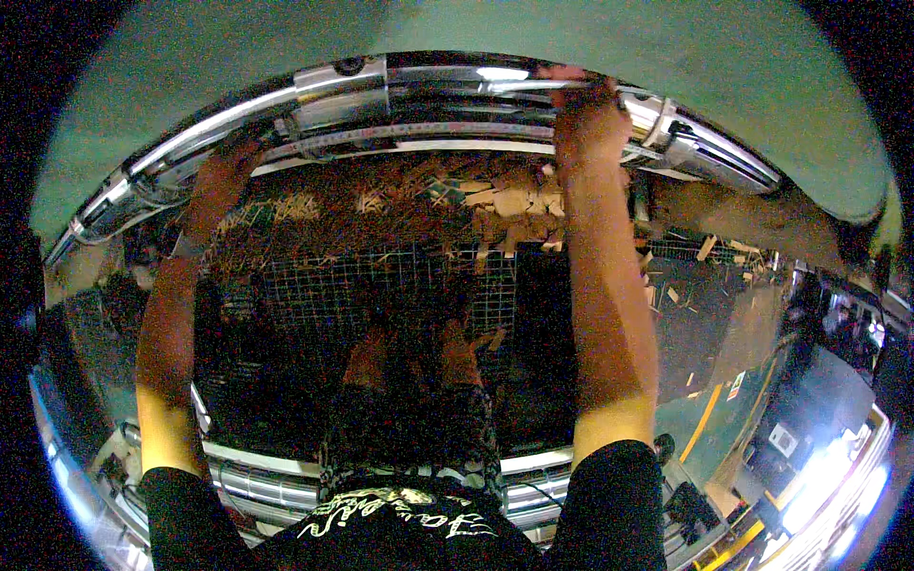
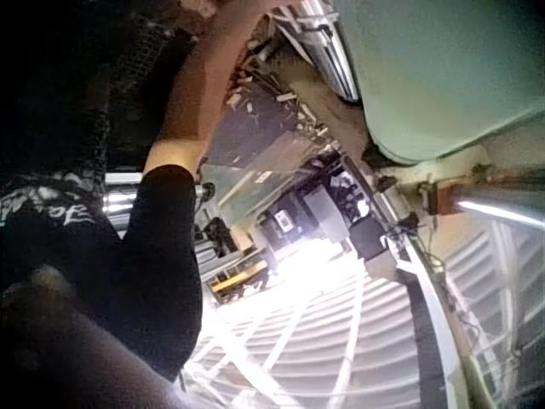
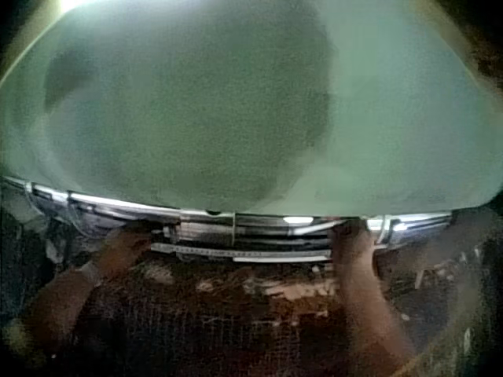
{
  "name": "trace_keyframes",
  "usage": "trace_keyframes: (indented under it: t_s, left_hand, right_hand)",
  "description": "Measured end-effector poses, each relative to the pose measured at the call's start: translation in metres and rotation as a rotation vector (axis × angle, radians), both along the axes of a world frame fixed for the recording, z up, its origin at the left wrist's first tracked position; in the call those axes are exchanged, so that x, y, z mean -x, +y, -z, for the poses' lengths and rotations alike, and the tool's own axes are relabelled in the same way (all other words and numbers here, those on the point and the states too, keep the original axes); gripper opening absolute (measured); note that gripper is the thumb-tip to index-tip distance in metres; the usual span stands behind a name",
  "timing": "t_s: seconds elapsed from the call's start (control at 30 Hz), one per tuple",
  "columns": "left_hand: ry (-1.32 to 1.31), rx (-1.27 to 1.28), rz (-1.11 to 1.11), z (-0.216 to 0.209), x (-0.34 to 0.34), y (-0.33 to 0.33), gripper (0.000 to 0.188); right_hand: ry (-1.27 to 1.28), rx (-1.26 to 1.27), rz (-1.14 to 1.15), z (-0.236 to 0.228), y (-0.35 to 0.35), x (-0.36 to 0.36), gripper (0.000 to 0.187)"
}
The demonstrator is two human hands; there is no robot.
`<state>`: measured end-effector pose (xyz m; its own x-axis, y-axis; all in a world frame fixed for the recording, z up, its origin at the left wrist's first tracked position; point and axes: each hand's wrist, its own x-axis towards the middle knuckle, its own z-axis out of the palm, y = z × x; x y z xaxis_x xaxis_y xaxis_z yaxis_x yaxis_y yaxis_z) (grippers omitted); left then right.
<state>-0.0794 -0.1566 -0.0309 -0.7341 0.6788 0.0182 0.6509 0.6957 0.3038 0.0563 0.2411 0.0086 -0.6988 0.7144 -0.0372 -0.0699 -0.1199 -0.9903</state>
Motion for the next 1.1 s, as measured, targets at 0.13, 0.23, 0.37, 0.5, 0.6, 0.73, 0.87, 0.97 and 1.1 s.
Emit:
trace_keyframes:
  t_s: [0.13,0.23,0.37,0.5,0.6,0.73,0.87,0.97,1.1]
  left_hand:
    - [0.123,-0.018,0.068,0.004,0.002,-0.002,0.022]
    - [-0.036,-0.050,0.040,-0.007,0.002,0.006,0.021]
    - [-0.039,-0.146,0.079,0.000,0.002,0.001,0.019]
    - [-0.074,-0.118,0.041,-0.004,0.002,0.007,0.017]
    - [-0.071,-0.158,0.076,-0.006,0.003,0.006,0.016]
    - [-0.028,-0.182,0.076,-0.003,0.002,0.002,0.015]
    - [-0.008,-0.209,0.094,-0.002,0.003,0.003,0.014]
    - [-0.044,-0.174,0.063,-0.007,0.001,0.003,0.015]
    - [-0.007,-0.205,0.078,-0.001,0.004,0.001,0.017]
  right_hand:
    - [-0.008,0.211,-0.027,0.003,-0.004,-0.041,0.018]
    - [-0.181,0.043,-0.106,0.005,0.023,-0.083,0.014]
    - [-0.434,-0.499,-0.135,0.013,0.111,-0.119,0.017]
    - [-0.452,-0.933,-0.324,0.005,0.165,-0.125,0.019]
    - [-0.462,-0.976,-0.365,0.002,0.177,-0.119,0.031]
    - [-0.501,-1.124,-0.385,-0.010,0.175,-0.107,0.042]
    - [-0.647,-1.260,-0.550,-0.019,0.212,-0.098,0.043]
    - [-0.733,-1.446,-0.611,-0.036,0.217,-0.085,0.039]
    - [-0.804,-1.612,-0.461,-0.024,0.240,-0.081,0.046]
